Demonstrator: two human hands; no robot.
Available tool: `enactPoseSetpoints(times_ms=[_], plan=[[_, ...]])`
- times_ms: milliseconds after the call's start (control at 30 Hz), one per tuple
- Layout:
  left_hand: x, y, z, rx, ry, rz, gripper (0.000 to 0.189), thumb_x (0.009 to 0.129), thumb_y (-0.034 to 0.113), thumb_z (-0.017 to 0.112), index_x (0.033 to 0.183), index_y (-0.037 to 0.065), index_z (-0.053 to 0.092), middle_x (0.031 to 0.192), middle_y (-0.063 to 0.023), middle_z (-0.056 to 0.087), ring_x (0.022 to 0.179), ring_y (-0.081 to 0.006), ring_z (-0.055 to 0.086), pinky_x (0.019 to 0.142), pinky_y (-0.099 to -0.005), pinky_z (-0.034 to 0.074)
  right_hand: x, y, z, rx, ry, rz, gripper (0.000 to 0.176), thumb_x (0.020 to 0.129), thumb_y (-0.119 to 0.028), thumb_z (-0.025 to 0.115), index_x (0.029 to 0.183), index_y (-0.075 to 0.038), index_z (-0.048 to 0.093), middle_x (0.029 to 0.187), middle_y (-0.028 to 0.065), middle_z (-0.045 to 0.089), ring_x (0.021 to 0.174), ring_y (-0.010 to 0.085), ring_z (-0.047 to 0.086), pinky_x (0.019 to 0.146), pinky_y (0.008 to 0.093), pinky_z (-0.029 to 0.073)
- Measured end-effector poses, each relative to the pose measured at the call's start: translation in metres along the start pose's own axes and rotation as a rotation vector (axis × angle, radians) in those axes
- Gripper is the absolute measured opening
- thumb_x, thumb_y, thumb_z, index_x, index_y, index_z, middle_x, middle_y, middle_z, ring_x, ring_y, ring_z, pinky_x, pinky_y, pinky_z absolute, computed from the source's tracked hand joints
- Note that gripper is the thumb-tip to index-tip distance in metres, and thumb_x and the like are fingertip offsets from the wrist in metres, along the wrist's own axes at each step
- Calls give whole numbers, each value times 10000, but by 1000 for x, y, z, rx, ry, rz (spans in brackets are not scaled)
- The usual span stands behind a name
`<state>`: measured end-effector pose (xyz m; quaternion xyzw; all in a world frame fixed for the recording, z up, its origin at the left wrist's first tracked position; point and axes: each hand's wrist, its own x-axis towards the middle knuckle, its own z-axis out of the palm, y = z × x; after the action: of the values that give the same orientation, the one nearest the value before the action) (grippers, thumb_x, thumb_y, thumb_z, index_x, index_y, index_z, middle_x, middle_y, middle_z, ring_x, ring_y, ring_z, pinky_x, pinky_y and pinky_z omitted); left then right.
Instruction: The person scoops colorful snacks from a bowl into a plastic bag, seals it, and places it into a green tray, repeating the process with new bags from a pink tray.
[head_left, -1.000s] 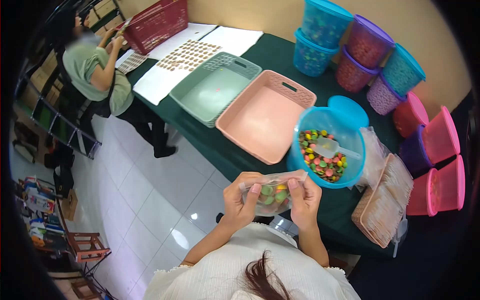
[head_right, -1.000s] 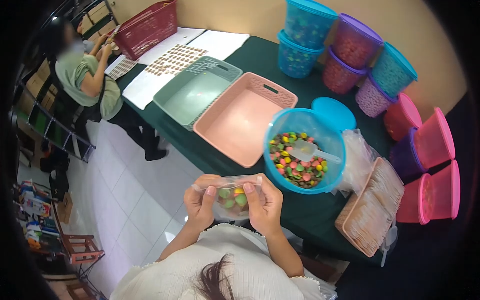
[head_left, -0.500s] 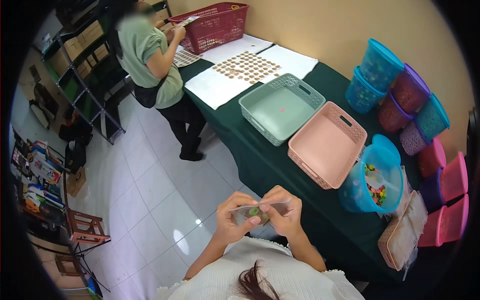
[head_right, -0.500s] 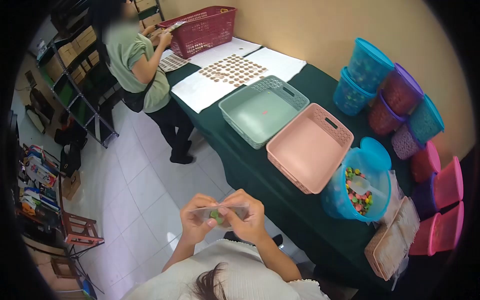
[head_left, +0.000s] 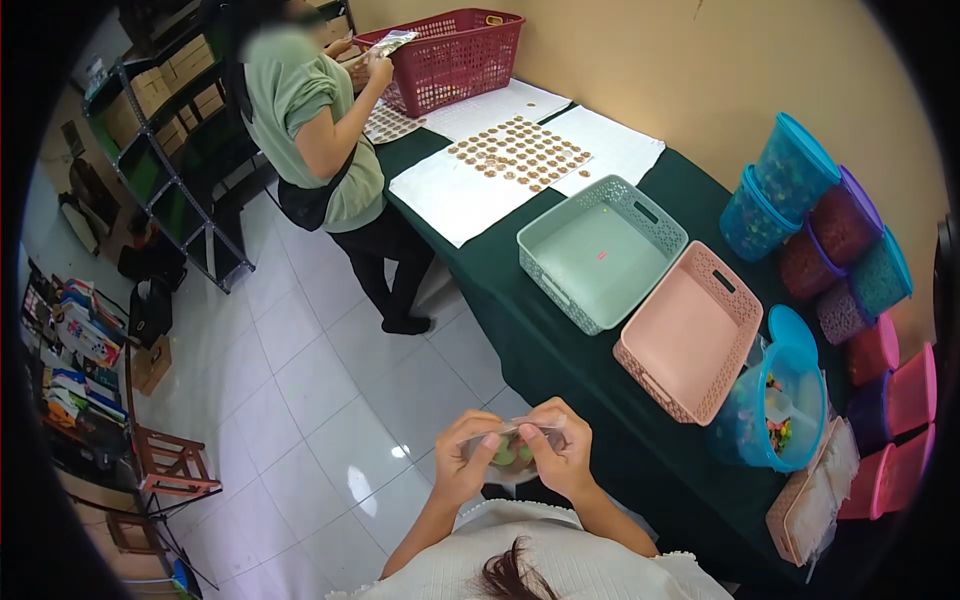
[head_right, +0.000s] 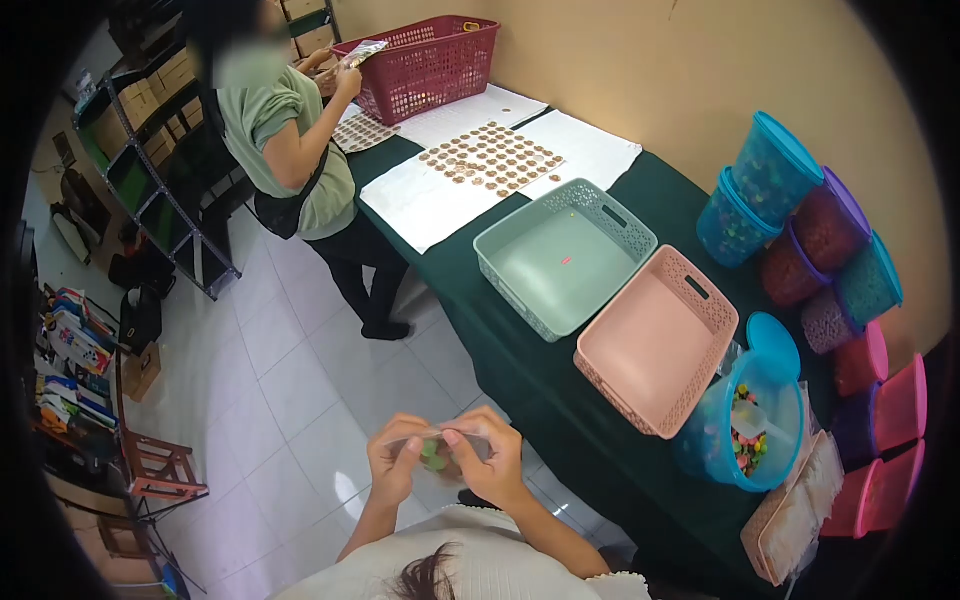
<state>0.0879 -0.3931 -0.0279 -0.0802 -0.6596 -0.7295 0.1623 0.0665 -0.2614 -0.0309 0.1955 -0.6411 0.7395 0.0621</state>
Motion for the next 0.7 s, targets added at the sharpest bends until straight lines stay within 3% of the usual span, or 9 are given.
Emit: enactPoseSetpoints(times_ms=[100, 267, 333, 367, 433, 533, 700], plan=[[25, -11, -1, 66, 29, -21, 109, 799, 83, 558, 788, -16, 603, 751, -98, 580, 672, -146, 528, 608, -254, 417, 25, 15, -3, -79, 99, 50, 52, 748, -30, 610, 790, -2, 624, 746, 91, 564, 671, 147, 537, 610, 238, 423], [84, -36, 4, 173, 74, -6, 134, 807, 97, 553, 789, -26, 602, 732, -95, 574, 659, -148, 521, 602, -260, 412, 86, 33, -22, 71, -80, 96, 119, 820, -59, 524, 882, 10, 599, 815, 99, 562, 711, 152, 541, 635, 240, 420], [108, -44, 16, 152, 96, -25, 183, 833, 130, 522, 798, -29, 605, 726, -95, 571, 655, -157, 519, 603, -260, 410, 117, 36, -41, 55, -128, 29, 148, 851, -84, 489, 892, 22, 583, 834, 101, 551, 704, 139, 546, 629, 236, 432], [121, -44, 20, 155, 89, -29, 183, 833, 130, 522, 798, -29, 605, 726, -95, 571, 655, -157, 519, 603, -260, 410, 128, 38, -51, 37, -180, -27, 184, 881, -109, 453, 902, 34, 566, 852, 103, 540, 697, 127, 550, 622, 232, 445], [144, -43, 29, 101, -62, 94, 259, 867, 172, 466, 818, -36, 613, 753, -102, 582, 680, -168, 531, 619, -263, 416, 144, 42, -67, 32, -156, 75, 206, 892, -104, 418, 903, 42, 562, 890, 105, 553, 726, 131, 546, 656, 235, 437], [162, -59, 38, 166, -80, 105, 315, 889, 196, 417, 845, -45, 616, 801, -117, 590, 718, -179, 542, 640, -263, 419, 164, 49, -81, 42, -146, 134, 216, 894, -107, 411, 910, 43, 565, 890, 103, 557, 748, 137, 543, 683, 238, 430], [189, -78, 38, 108, -142, -44, 306, 885, 193, 422, 879, -46, 613, 858, -135, 583, 762, -188, 544, 671, -273, 424, 183, 52, -94, 159, -103, 158, 235, 889, -143, 426, 907, 38, 576, 827, 86, 571, 759, 146, 533, 711, 252, 416]])
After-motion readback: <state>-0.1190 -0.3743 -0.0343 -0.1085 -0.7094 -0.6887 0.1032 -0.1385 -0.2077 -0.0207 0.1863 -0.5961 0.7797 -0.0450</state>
